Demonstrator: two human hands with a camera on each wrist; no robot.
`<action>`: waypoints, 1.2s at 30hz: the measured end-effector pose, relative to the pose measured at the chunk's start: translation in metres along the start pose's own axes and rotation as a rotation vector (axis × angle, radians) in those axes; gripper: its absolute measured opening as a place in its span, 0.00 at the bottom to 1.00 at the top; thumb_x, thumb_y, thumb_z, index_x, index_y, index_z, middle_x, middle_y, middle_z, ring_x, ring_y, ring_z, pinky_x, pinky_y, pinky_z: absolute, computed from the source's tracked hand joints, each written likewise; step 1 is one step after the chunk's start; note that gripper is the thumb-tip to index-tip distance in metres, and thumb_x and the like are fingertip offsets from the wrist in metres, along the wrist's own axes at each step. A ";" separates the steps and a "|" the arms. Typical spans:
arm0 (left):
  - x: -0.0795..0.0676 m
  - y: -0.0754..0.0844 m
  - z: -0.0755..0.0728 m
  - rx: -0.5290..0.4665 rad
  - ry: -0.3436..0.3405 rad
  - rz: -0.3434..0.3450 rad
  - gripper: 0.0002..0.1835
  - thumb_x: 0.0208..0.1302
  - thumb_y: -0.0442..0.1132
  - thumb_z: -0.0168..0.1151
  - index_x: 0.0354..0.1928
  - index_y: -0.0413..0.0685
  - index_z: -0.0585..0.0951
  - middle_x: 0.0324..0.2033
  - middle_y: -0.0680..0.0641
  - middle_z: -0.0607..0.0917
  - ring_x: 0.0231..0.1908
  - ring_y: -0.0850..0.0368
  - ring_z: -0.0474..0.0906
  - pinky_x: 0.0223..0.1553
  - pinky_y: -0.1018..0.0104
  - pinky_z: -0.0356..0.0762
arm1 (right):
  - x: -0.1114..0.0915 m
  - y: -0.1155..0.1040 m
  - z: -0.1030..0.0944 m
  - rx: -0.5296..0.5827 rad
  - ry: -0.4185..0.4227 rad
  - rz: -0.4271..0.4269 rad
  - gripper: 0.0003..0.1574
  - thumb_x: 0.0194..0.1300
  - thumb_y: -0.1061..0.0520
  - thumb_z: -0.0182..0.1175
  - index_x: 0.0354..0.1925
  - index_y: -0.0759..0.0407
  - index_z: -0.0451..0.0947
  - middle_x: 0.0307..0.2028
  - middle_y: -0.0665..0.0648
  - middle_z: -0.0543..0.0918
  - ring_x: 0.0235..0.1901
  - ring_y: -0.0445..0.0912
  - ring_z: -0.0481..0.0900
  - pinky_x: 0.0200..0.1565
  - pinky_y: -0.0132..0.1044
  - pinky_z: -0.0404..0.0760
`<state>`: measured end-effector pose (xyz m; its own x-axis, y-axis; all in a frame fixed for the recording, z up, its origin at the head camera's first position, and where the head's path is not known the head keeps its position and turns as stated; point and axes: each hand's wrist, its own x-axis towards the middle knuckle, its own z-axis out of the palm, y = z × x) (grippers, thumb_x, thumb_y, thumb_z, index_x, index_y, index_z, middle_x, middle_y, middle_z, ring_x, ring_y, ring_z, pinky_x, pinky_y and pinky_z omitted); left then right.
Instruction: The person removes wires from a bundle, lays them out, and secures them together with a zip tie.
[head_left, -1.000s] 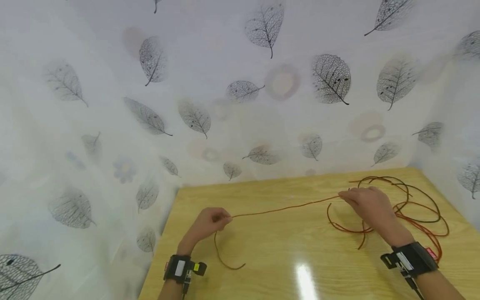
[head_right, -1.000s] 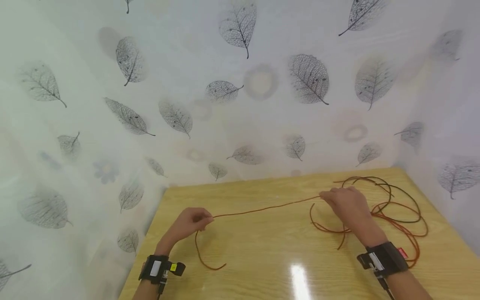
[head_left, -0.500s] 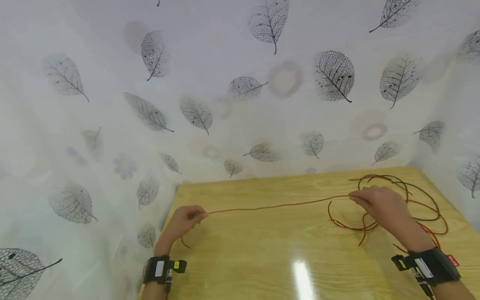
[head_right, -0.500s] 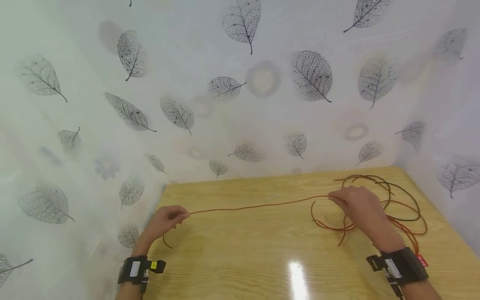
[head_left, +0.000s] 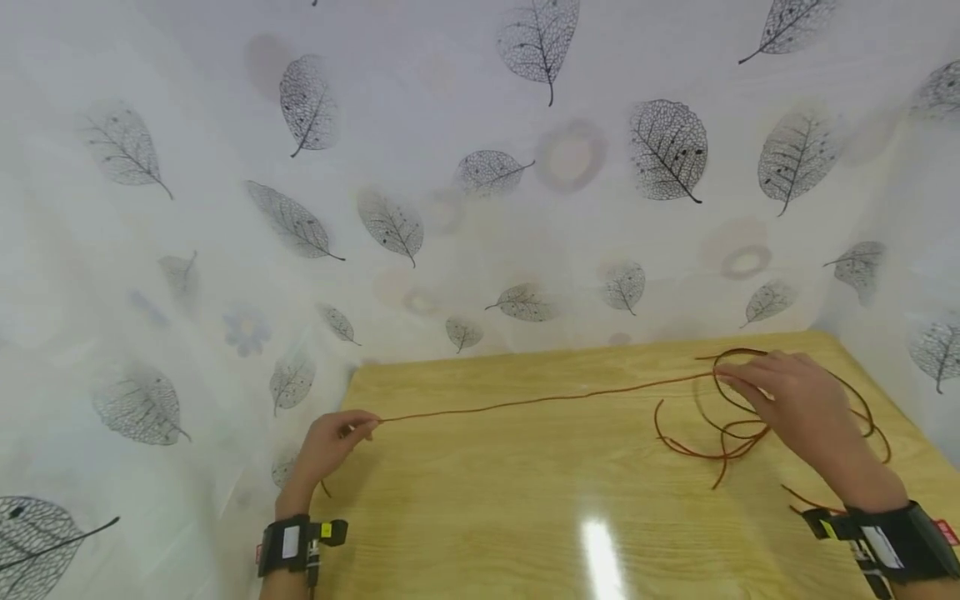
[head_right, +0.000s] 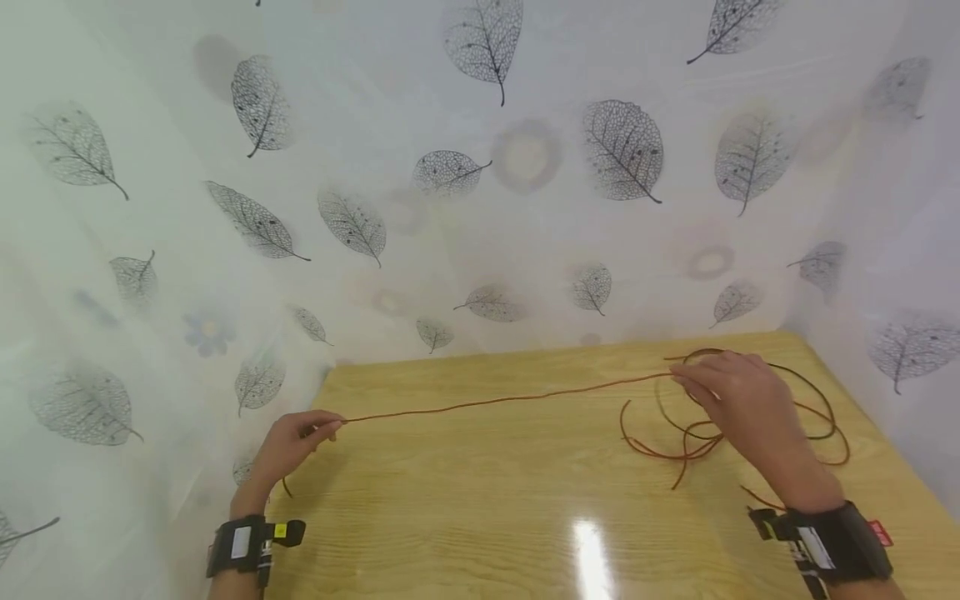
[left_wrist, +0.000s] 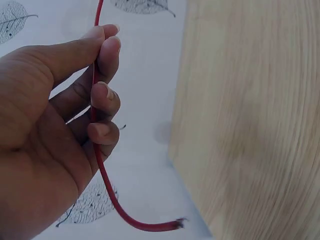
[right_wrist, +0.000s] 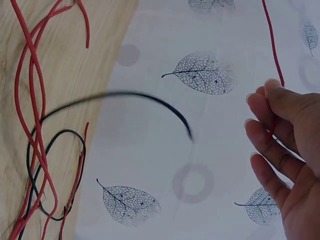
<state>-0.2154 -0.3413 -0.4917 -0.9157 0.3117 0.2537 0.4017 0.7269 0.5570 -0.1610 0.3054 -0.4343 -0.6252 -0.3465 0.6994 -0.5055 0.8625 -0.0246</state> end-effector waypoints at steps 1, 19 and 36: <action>-0.001 -0.002 -0.001 0.005 0.002 0.000 0.08 0.67 0.42 0.63 0.44 0.51 0.87 0.26 0.55 0.87 0.23 0.64 0.76 0.22 0.67 0.75 | -0.001 0.001 -0.002 0.001 -0.023 0.009 0.35 0.72 0.34 0.47 0.39 0.57 0.89 0.25 0.55 0.88 0.15 0.46 0.75 0.22 0.43 0.74; -0.010 -0.004 0.023 -0.012 -0.329 -0.129 0.03 0.59 0.41 0.70 0.35 0.55 0.89 0.33 0.57 0.89 0.34 0.59 0.82 0.36 0.60 0.79 | -0.071 0.033 0.003 0.607 -1.082 0.442 0.12 0.58 0.50 0.68 0.36 0.56 0.90 0.36 0.55 0.89 0.32 0.42 0.85 0.33 0.42 0.85; -0.015 -0.008 0.053 -0.033 -0.308 -0.178 0.05 0.55 0.34 0.72 0.33 0.52 0.88 0.31 0.54 0.87 0.34 0.57 0.80 0.38 0.57 0.78 | -0.099 0.031 0.021 0.548 -1.037 0.419 0.09 0.53 0.52 0.72 0.29 0.52 0.82 0.27 0.46 0.83 0.26 0.34 0.76 0.28 0.37 0.77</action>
<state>-0.2059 -0.3191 -0.5417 -0.9298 0.3551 -0.0972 0.2308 0.7680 0.5975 -0.1281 0.3588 -0.5193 -0.8465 -0.4246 -0.3212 -0.1797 0.7958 -0.5783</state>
